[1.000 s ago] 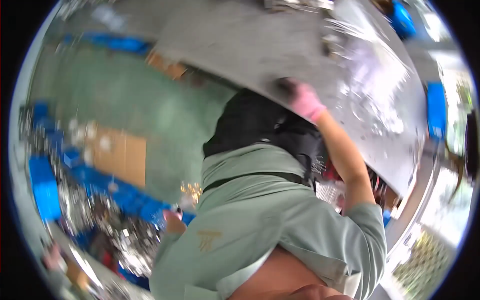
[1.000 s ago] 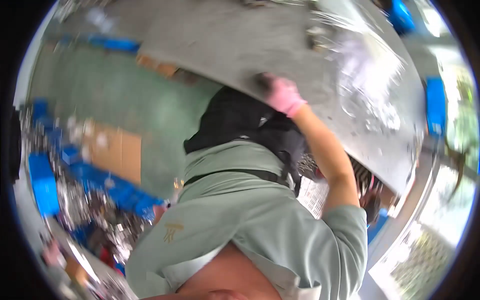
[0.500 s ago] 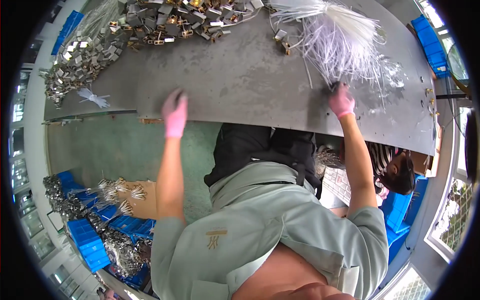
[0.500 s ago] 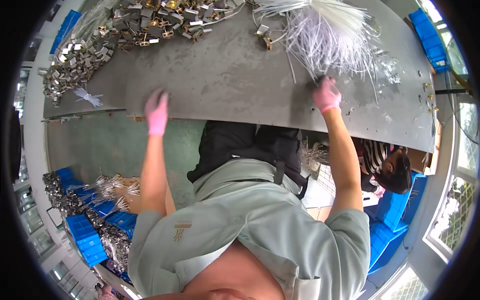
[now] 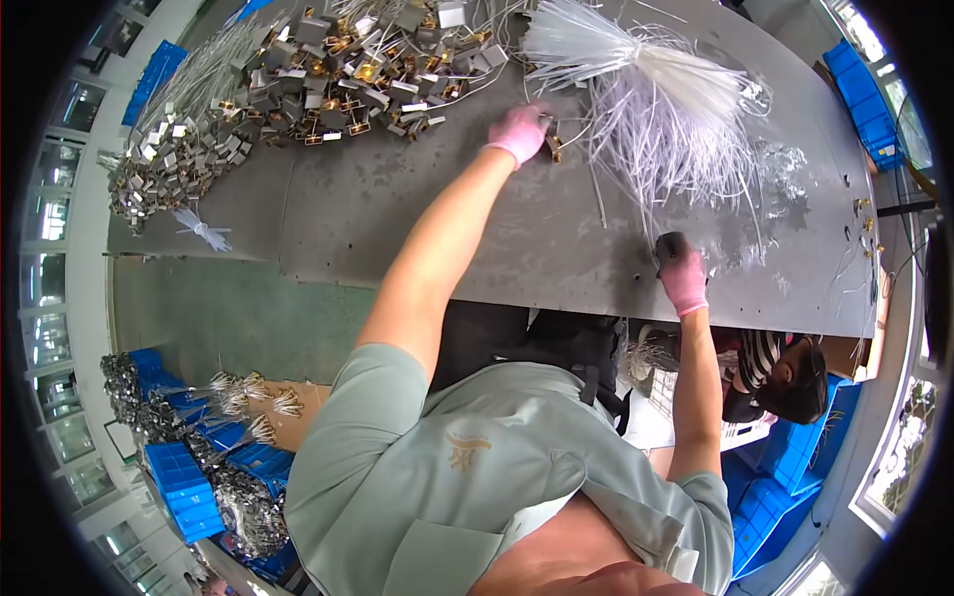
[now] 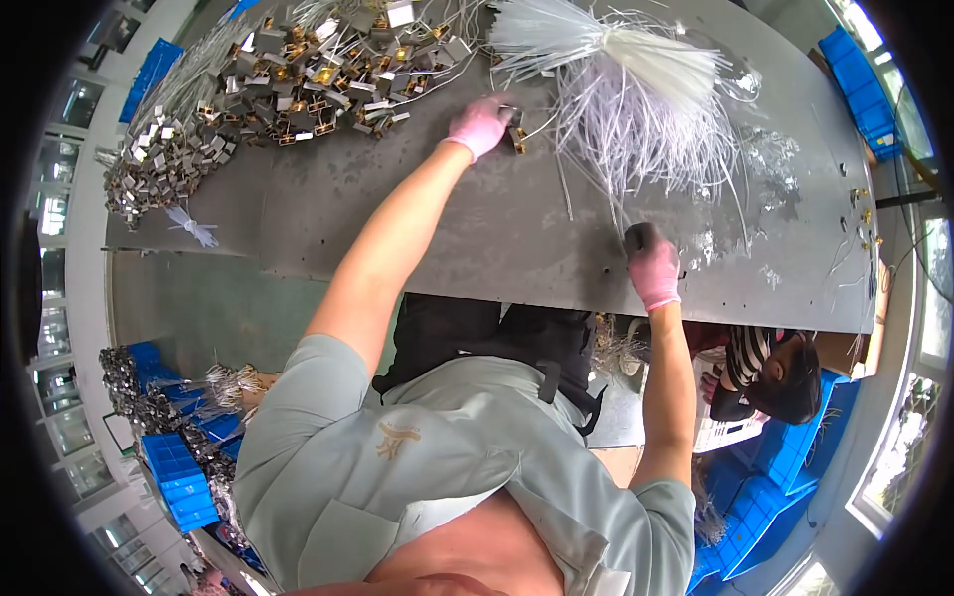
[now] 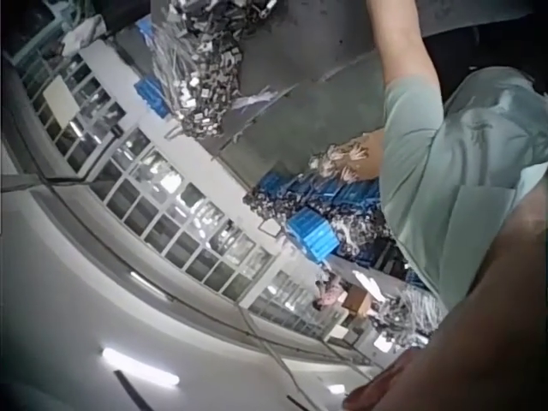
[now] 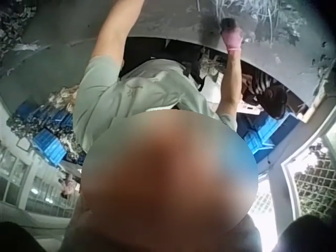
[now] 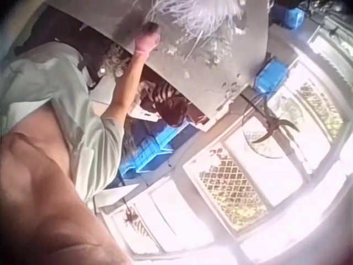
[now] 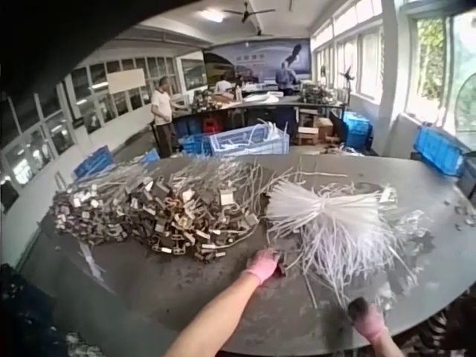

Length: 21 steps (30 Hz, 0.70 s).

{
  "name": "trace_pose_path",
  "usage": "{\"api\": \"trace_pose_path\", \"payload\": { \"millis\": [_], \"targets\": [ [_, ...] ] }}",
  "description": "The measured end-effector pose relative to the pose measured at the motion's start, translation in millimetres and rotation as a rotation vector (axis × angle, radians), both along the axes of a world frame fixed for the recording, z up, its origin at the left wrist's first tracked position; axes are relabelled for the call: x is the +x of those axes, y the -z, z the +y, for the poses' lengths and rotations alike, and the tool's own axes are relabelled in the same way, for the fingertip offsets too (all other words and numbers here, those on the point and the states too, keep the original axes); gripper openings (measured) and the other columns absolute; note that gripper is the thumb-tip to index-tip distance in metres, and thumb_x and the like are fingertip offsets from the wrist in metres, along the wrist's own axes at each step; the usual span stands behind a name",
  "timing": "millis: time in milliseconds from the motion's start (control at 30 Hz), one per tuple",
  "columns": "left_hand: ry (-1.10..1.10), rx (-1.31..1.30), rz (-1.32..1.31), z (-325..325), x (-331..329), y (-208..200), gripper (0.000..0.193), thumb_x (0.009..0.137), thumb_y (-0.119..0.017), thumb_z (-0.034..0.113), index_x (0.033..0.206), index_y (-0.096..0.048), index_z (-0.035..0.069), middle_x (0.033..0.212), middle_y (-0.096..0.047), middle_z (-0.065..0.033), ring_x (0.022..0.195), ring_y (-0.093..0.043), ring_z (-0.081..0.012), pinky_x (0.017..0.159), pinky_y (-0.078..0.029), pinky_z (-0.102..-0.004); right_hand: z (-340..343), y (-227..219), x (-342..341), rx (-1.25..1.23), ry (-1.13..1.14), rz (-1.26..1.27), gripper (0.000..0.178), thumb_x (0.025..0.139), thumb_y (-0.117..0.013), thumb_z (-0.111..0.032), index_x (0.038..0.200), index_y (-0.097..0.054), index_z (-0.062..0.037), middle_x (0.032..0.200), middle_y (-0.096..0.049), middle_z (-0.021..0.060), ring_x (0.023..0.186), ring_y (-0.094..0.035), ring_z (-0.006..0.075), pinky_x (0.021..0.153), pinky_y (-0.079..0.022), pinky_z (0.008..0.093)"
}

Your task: The person assembles small electronic components onto wire bundles by hand at a production workbench.

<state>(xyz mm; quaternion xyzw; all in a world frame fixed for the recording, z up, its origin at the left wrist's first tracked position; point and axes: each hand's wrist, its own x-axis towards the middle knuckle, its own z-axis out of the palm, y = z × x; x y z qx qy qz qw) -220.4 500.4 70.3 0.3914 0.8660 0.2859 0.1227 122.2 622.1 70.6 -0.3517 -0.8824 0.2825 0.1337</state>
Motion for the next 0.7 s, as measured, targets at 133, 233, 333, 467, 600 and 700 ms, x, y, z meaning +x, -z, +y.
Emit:
{"api": "trace_pose_path", "payload": {
  "millis": [133, 233, 333, 467, 600, 700],
  "targets": [
    [-0.029, -0.176, -0.081, -43, -1, -13, 0.033, 0.09, -0.052, 0.038, 0.112, -0.061, 0.016, 0.114, -0.063, -0.0141, 0.108, -0.059, -0.0336, 0.09, -0.048, -0.0441, -26, -67, -10, -0.599, 0.243, 0.35, 0.018, 0.094, -0.056, -0.017, 0.1, -0.06, 0.0001, 0.073, -0.067, 0.0079, 0.048, -0.058, 0.0124, 0.043, -0.044, 0.0238],
    [-0.063, -0.161, 0.039, -105, 11, -8, 0.03, 0.088, -0.053, 0.036, 0.104, -0.062, 0.012, 0.11, -0.063, -0.0156, 0.106, -0.059, -0.0351, 0.09, -0.048, -0.0444, -50, -76, -26, -0.687, 0.144, 0.486, 0.02, 0.095, -0.056, -0.015, 0.105, -0.06, 0.0014, 0.076, -0.067, 0.0092, 0.053, -0.059, 0.011, 0.049, -0.045, 0.0228],
    [-0.085, -0.028, 0.048, -174, 27, -6, 0.024, 0.083, -0.058, 0.027, 0.093, -0.062, 0.005, 0.098, -0.063, -0.0194, 0.095, -0.06, -0.037, 0.082, -0.048, -0.045, -61, -31, -38, -0.923, -0.034, 0.367, 0.024, 0.093, -0.06, -0.017, 0.108, -0.063, 0.0012, 0.076, -0.067, 0.0087, 0.063, -0.06, 0.0096, 0.055, -0.046, 0.0223],
    [-0.27, 0.051, -0.083, -259, 71, -23, 0.022, 0.076, -0.068, 0.021, 0.079, -0.061, 0.001, 0.068, -0.06, -0.0161, 0.068, -0.06, -0.0316, 0.065, -0.047, -0.0403, -62, 4, -63, -0.778, -0.101, 0.331, 0.029, 0.094, -0.06, -0.025, 0.104, -0.066, 0.0019, 0.076, -0.067, 0.0082, 0.06, -0.06, 0.0101, 0.055, -0.046, 0.0234],
    [-0.388, 0.022, -0.337, -352, 116, -25, 0.032, 0.073, -0.07, 0.029, 0.077, -0.062, -0.001, 0.07, -0.062, -0.0115, 0.068, -0.058, -0.018, 0.064, -0.045, -0.0341, -82, -35, -92, -0.853, -0.153, 0.327, 0.032, 0.095, -0.057, -0.028, 0.107, -0.066, 0.0005, 0.077, -0.067, 0.0088, 0.052, -0.057, 0.0108, 0.052, -0.046, 0.0254],
    [-0.416, 0.332, -0.607, -402, 157, -10, 0.034, 0.069, -0.07, 0.026, 0.081, -0.062, -0.004, 0.091, -0.067, -0.0176, 0.077, -0.063, -0.0216, 0.073, -0.049, -0.0352, -67, 9, -110, -0.639, -0.239, 0.2, 0.036, 0.096, -0.056, -0.031, 0.112, -0.064, 0.0006, 0.078, -0.067, 0.0081, 0.054, -0.058, 0.0098, 0.052, -0.047, 0.0245]
  ]
}}
